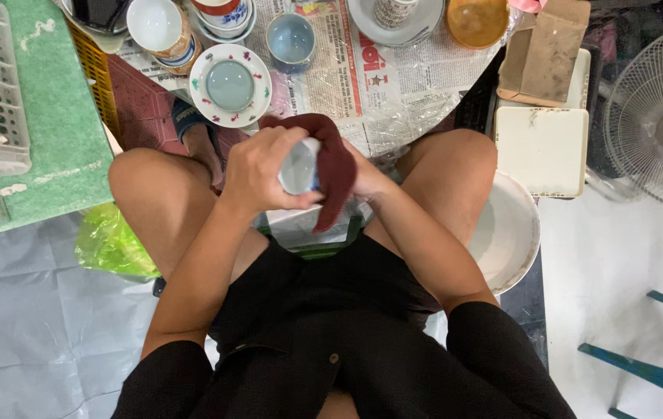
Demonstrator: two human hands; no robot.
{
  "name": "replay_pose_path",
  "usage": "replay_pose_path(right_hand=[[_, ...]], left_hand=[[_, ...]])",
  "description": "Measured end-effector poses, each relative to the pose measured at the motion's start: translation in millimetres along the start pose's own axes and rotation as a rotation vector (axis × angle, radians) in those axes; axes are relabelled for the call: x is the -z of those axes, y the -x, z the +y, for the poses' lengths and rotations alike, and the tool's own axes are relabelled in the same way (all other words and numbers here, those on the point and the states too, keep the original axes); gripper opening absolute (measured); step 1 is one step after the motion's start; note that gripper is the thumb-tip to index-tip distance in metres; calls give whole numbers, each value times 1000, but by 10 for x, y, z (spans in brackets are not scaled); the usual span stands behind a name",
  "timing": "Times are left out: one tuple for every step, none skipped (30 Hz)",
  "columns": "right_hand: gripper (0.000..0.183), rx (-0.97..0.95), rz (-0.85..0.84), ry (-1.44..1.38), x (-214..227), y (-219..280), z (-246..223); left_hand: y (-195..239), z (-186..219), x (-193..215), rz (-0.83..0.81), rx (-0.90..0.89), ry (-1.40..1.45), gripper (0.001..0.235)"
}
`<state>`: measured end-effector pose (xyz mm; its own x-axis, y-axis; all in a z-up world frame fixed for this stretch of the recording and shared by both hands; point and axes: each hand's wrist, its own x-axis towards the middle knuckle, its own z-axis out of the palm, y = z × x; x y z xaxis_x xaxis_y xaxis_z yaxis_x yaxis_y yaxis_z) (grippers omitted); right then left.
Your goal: The person sits cross-legged and wipes various ceramic items with a maroon cloth, including a white mug, a yellow bowl, a blue-and-white cup, a blue mug, a small bowl, a saucer, and a small plate. The person handles each item one at a time, wiping the exterior and interior surfaces before placing them on a nearby table.
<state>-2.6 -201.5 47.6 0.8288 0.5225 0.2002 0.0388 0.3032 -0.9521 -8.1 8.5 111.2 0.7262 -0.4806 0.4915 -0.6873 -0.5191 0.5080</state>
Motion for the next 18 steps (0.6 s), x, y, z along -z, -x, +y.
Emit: replay_pose_path(right_hand=[[67, -166, 118, -64, -48, -8, 98], [49, -333, 235, -130, -75, -12, 197], [45, -317, 268, -98, -73, -3, 285], [42, -300, 299, -66, -76, -7, 379], [39, -282, 331, -34, -69, -7, 457], [38, -245, 352, 30, -50, -11, 514], [38, -208, 372, 94, -28, -17, 550], [37, -171, 393, 160, 3, -17, 560], [36, -126, 385, 190, 28, -20, 551], [35, -82, 377, 221, 62, -18, 520], [34, -39, 369, 252, 95, -19, 474], [32, -73, 363, 315, 116, -15, 422], [32, -113, 352, 369, 164, -19, 354], [31, -134, 355, 389, 211, -15, 280], [31, -138, 388, 384, 291, -32, 200], [31, -135, 435, 365, 388, -8, 107], [31, -111, 521, 295, 469, 21, 25], [31, -79, 597, 221, 552, 55, -54]], left_hand=[[17, -27, -3, 20, 21, -19, 79], [33, -43, -15, 40, 45, -39, 78], [46, -56, -30, 59, 69, -58, 77], [55, -72, -36, 70, 80, -60, 76], [59, -81, -41, 80, 90, -62, 75], [45, -88, -45, 90, 98, -62, 75], [27, -84, -40, 70, 106, -53, 74], [7, -68, -31, 49, 113, -42, 73], [-23, -46, -16, 29, 119, -31, 73], [-60, -17, 4, 36, 99, -12, 73], [-107, 16, 27, 42, 79, 8, 73], [-159, 49, 65, 44, 58, 26, 73], [-215, 83, 110, 41, 51, 107, 73], [-290, 105, 158, 40, 45, 187, 73], [-371, 128, 199, 39, 41, 266, 74], [-462, 146, 217, 55, 38, 336, 75], [-585, 136, 217, 70, 36, 405, 76], [-729, 114, 199, 87, 32, 473, 77]])
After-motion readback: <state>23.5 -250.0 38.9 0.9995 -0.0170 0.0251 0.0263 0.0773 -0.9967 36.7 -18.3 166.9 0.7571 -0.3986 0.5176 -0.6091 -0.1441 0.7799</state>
